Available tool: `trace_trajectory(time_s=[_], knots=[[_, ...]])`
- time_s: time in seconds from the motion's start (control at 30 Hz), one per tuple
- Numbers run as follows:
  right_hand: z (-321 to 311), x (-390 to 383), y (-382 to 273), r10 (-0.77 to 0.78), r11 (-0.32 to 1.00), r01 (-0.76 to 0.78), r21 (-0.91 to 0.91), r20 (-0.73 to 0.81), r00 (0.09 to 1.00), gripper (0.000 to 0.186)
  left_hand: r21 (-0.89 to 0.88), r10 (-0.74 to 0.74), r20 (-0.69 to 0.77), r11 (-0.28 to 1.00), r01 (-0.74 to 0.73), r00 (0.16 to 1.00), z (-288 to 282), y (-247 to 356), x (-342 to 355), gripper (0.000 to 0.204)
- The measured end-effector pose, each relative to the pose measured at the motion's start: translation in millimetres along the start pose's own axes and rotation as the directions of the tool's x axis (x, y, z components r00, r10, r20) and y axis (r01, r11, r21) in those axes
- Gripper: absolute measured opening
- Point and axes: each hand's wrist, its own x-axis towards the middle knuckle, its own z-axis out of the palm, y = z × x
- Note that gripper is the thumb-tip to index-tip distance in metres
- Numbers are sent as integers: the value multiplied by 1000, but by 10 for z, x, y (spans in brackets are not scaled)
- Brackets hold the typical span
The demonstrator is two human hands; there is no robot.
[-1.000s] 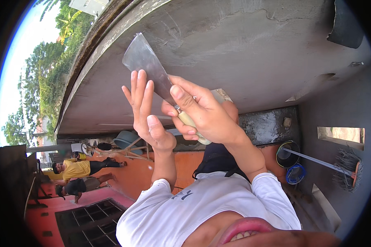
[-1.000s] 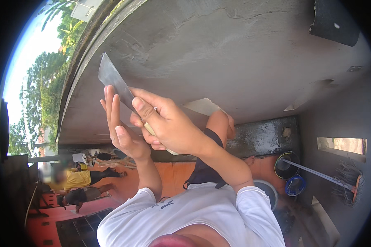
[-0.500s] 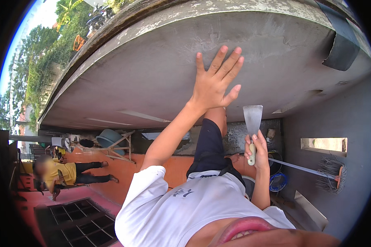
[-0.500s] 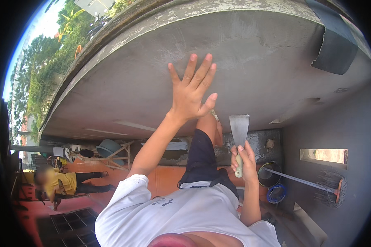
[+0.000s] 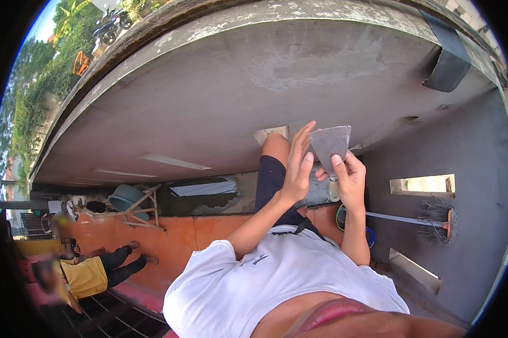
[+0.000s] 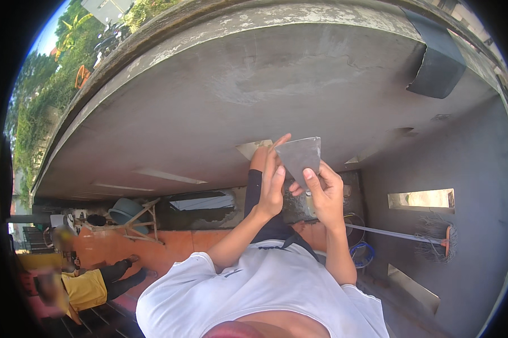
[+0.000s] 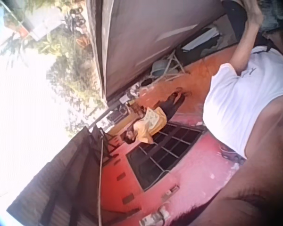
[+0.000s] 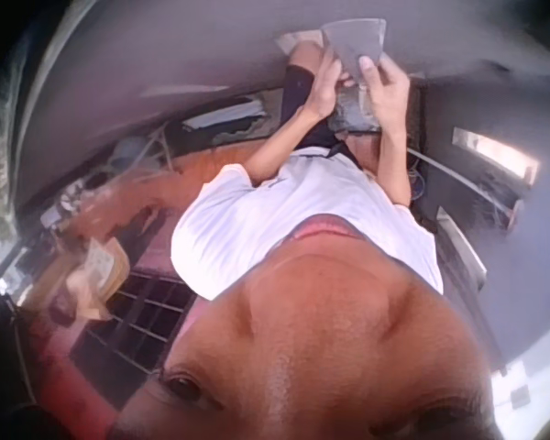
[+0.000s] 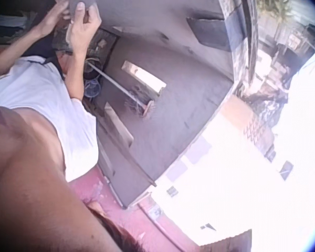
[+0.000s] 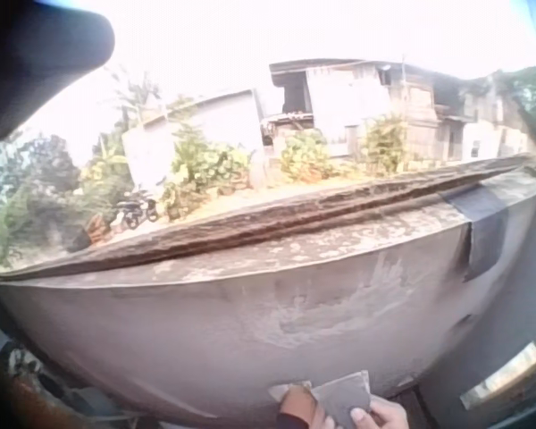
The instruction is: The person uses a trowel to smooth a wet plaster or cement surface on a ceiling. They repeatedly scrape and flatten the material with both hands, occasionally touching the surface with their fingers to check the finish.
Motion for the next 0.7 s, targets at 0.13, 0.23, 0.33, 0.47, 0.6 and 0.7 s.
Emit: trace_trajectory(time_s=[0.13,0.23,0.33,0.47,0.6,0.7], knots=[[358,469,22,-170,930,197,-310,114,979,31,-462,-320,37,834,300,947,21,-144,-242,63],[612,732,-8,-117,963,144,-227,132,984,36,-404,-247,-87,894,192,965,-22,-184,-216,68],[824,847,-31,-168,965,182,-190,89,982,37,-178,-83,-119,982,61,989,-136,-24,-26,70],[913,852,53,-192,964,203,-169,81,978,36,123,105,-207,989,-80,973,-187,-243,-10,71],[941,881,-34,-170,967,189,-170,122,978,36,234,191,-249,963,-132,950,-183,-250,36,73],[1013,931,-138,-120,988,133,-76,161,980,37,296,280,-229,933,-207,932,-240,-120,135,71]])
